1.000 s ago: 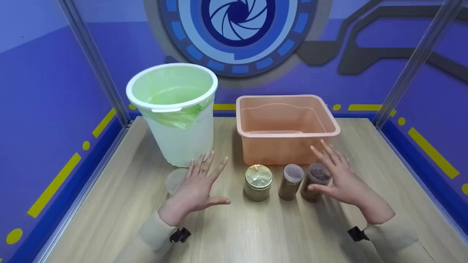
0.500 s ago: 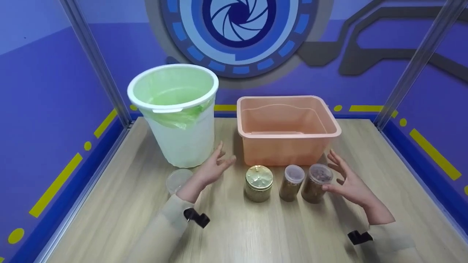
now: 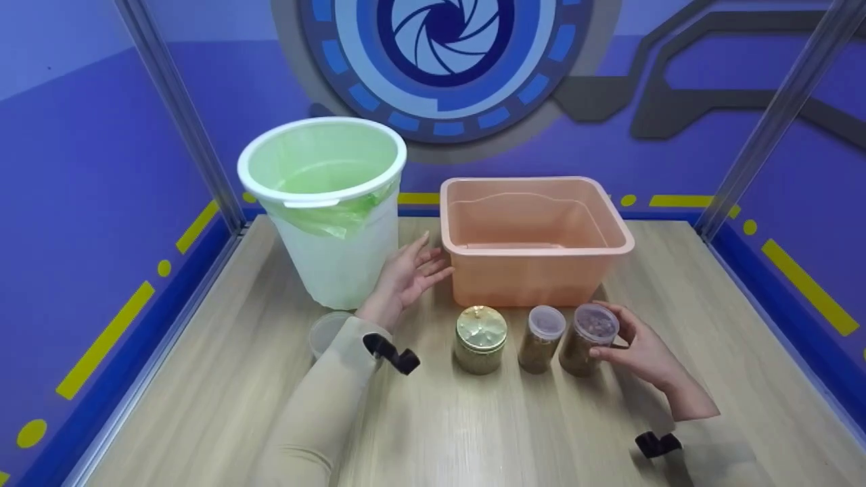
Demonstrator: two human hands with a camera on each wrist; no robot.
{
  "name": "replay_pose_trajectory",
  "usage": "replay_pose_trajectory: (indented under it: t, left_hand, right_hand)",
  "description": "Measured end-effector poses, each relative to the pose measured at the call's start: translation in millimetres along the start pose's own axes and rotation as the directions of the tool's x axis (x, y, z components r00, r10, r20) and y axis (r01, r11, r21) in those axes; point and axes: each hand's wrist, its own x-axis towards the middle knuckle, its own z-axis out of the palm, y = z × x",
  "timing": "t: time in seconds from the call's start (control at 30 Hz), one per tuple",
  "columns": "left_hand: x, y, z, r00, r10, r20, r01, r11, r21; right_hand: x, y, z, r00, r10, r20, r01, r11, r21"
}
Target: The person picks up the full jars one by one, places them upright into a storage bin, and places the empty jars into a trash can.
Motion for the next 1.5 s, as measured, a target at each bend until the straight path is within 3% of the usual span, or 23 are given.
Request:
replay_pose_trajectory:
  t: [0.27,0.37,0.53,0.93,1.13,1.27,1.5]
  left_hand:
    - [9.3,1.4,17.6,1.000,0.008,-0.030,-0.010,0.998,-0.055]
    - [13.0,-0.5,20.6,0.999,0.018,-0.032,-0.019,0.999,-0.027]
    - [20.0,-5.2,21.7,0.999,0.043,-0.025,-0.042,0.999,0.027]
    - [23.8,-10.6,22.0,0.998,0.061,-0.015,-0.061,0.998,0.003]
    - [24.1,-12.6,21.4,0.998,0.069,-0.004,-0.069,0.998,-0.006]
    - [24.3,-12.9,20.4,0.997,0.080,-0.007,-0.080,0.997,-0.004]
    - [24.5,-13.1,18.4,0.997,0.082,-0.007,-0.082,0.997,-0.007]
  right_hand:
    - [-0.6,-1,1,1.000,-0.021,0.004,0.021,1.000,0.008]
    - [-0.6,-1,1,1.000,-0.028,0.001,0.028,1.000,0.007]
    - [0.1,0,0,0.999,-0.039,-0.009,0.039,0.999,-0.002]
    - [-1.7,-8,-7,0.999,-0.029,-0.017,0.029,0.998,-0.053]
    - [-1.6,-39,-23,1.000,-0.005,-0.026,0.002,0.996,-0.091]
    - [4.1,-70,-34,0.994,-0.097,-0.055,0.094,0.994,-0.055]
    - [28.9,-124,-44,0.963,-0.239,-0.124,0.247,0.967,0.056]
